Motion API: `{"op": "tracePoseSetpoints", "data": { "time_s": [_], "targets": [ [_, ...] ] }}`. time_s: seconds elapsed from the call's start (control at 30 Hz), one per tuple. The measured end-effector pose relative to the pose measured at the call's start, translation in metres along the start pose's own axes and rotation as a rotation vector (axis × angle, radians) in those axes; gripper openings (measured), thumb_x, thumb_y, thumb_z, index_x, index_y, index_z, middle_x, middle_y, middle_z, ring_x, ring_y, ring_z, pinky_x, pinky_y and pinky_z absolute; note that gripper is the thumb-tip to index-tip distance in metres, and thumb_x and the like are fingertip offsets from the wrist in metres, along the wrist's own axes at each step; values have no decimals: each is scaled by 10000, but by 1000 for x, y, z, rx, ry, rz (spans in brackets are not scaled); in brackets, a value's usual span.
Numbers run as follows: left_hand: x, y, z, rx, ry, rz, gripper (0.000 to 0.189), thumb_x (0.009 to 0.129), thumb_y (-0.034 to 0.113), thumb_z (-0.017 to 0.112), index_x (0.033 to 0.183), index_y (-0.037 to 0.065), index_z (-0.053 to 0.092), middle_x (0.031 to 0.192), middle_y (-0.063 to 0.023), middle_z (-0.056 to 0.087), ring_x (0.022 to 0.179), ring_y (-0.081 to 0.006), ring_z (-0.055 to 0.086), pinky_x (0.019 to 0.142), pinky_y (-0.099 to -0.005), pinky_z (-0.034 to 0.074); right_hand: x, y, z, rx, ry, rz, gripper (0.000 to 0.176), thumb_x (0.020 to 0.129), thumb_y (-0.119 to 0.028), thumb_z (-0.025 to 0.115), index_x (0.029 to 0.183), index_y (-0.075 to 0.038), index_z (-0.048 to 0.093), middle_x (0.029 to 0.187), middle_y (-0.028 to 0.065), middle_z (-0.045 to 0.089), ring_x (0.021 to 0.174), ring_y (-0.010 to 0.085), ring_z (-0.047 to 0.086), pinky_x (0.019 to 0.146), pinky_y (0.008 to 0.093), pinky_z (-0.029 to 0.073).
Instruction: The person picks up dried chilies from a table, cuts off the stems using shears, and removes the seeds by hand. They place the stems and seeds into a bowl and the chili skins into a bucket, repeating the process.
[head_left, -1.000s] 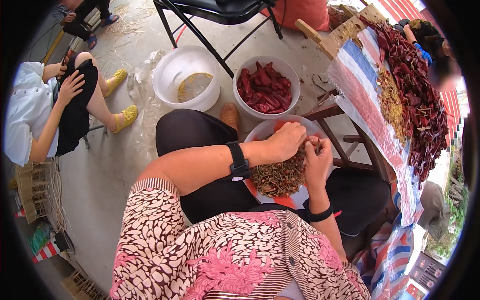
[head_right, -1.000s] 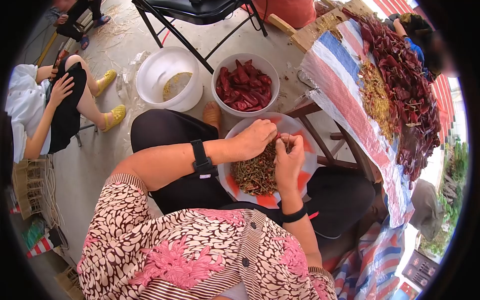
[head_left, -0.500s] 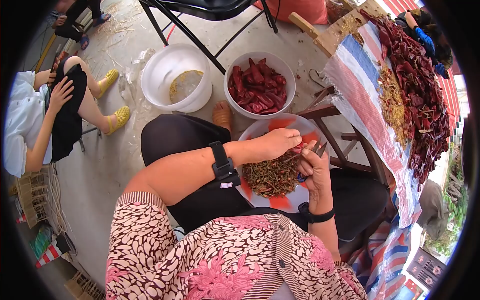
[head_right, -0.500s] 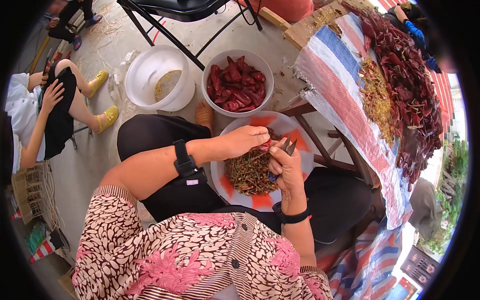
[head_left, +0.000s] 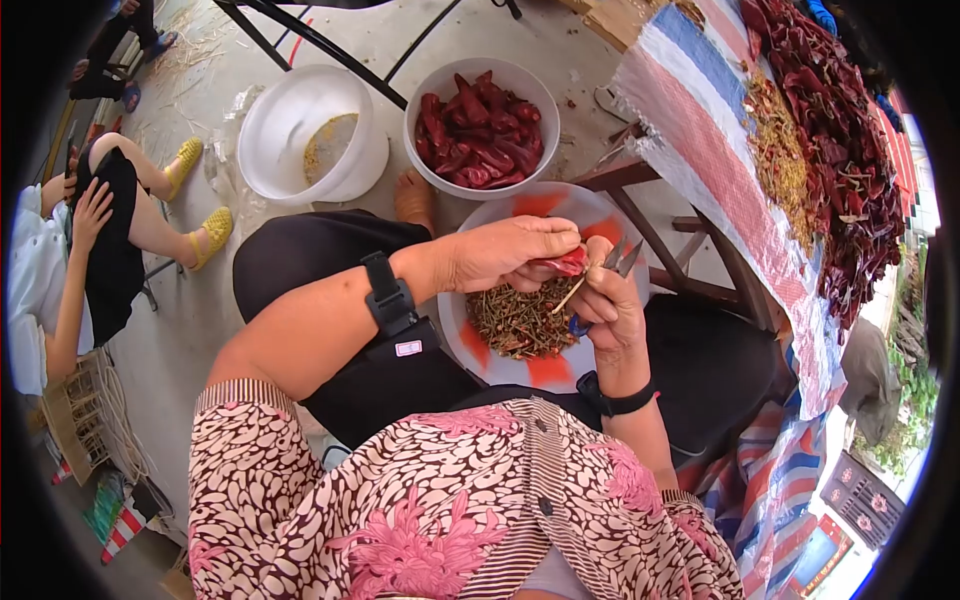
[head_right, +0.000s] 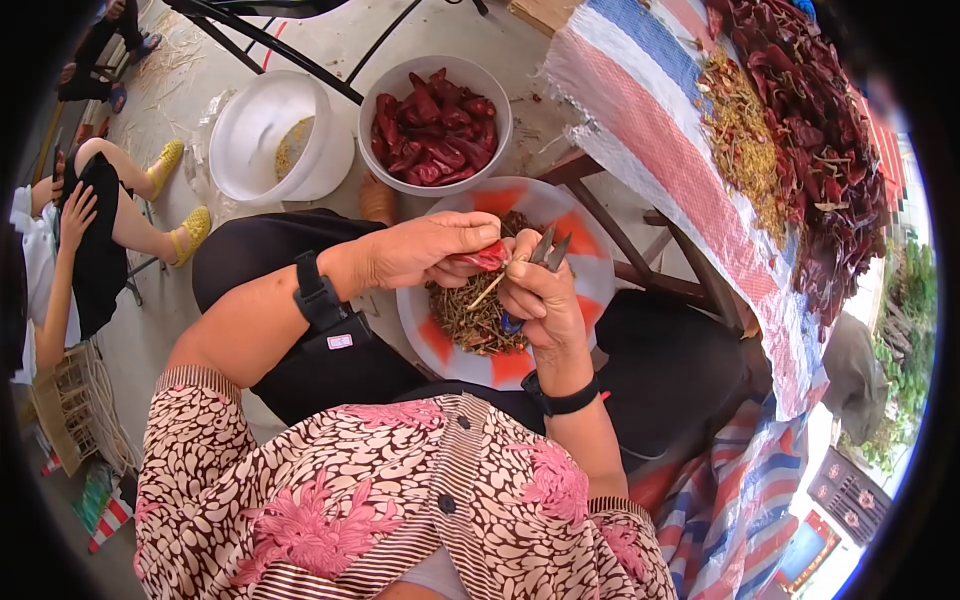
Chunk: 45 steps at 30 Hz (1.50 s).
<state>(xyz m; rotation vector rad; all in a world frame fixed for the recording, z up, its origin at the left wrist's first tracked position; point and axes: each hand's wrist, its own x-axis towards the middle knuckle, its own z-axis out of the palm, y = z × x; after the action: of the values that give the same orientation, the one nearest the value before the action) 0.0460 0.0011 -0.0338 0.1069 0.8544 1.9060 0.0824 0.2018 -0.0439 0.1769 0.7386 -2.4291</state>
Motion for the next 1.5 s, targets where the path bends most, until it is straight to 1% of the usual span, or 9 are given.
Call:
{"op": "tracePoseSetpoints", "data": {
  "time_s": [0.43,0.57,0.6,0.67,0.73,0.87,1.03,1.2,1.5],
  "targets": [
    [-6,8,0,52,-112,-50,246,1010,352,448,917,131,508,632,77,297,521,-28,246,441,-204,194,-7,-9,16,-72,-108,-6,154,830,-25,616,861,-52,468,929,65,536,414,8,347,380,173,256],
    [4,-2,-9,442,224,-24,272,1013,345,437,916,110,534,690,52,435,578,-43,375,494,-205,313,-6,-26,16,-843,159,50,177,770,-65,645,897,-73,523,809,-8,555,606,16,437,501,171,338],
    [10,-10,-25,823,289,114,248,992,294,470,926,70,552,793,-16,577,684,-132,523,619,-281,429,-4,-26,7,-950,158,99,157,761,-56,636,881,-67,536,802,-18,551,634,27,452,541,183,359],
    [11,-16,-41,1086,377,91,214,960,254,503,944,48,558,845,-77,617,759,-213,573,695,-343,449,-1,-16,-29,-1126,150,219,130,720,-24,607,843,-33,569,774,-26,530,711,61,488,642,226,407],
    [10,-16,-49,1246,444,65,169,883,173,559,976,32,569,916,-166,627,876,-336,599,777,-426,456,1,-1,-38,-1445,100,153,173,716,-29,597,888,-21,578,823,69,577,780,203,576,706,313,454],
    [7,-16,-50,1462,678,135,157,854,137,564,981,45,578,943,-166,609,932,-357,584,791,-452,458,1,14,-38,-1857,74,201,204,766,-112,611,952,-50,558,950,159,598,921,363,582,775,425,460],
    [17,-13,-75,1451,958,340,169,816,102,594,976,49,581,954,-165,596,934,-377,570,811,-462,452,1,22,-29,-1844,-6,212,218,813,-191,615,983,-74,547,957,149,597,954,364,580,779,445,457],
    [17,-13,-105,1678,1081,110,344,805,128,609,1148,115,624,1185,-129,569,1109,-364,480,952,-448,425,1,26,-29,-1826,-51,184,226,827,-208,614,991,-72,539,947,153,597,951,364,582,779,451,457],
    [47,-9,-191,1798,1048,74,311,853,221,572,1156,191,639,1350,-49,507,1170,-379,451,923,-503,439,-3,21,-26,-1811,-8,162,221,828,-205,612,982,-74,525,941,151,597,946,368,582,771,470,455]
  ]
}}
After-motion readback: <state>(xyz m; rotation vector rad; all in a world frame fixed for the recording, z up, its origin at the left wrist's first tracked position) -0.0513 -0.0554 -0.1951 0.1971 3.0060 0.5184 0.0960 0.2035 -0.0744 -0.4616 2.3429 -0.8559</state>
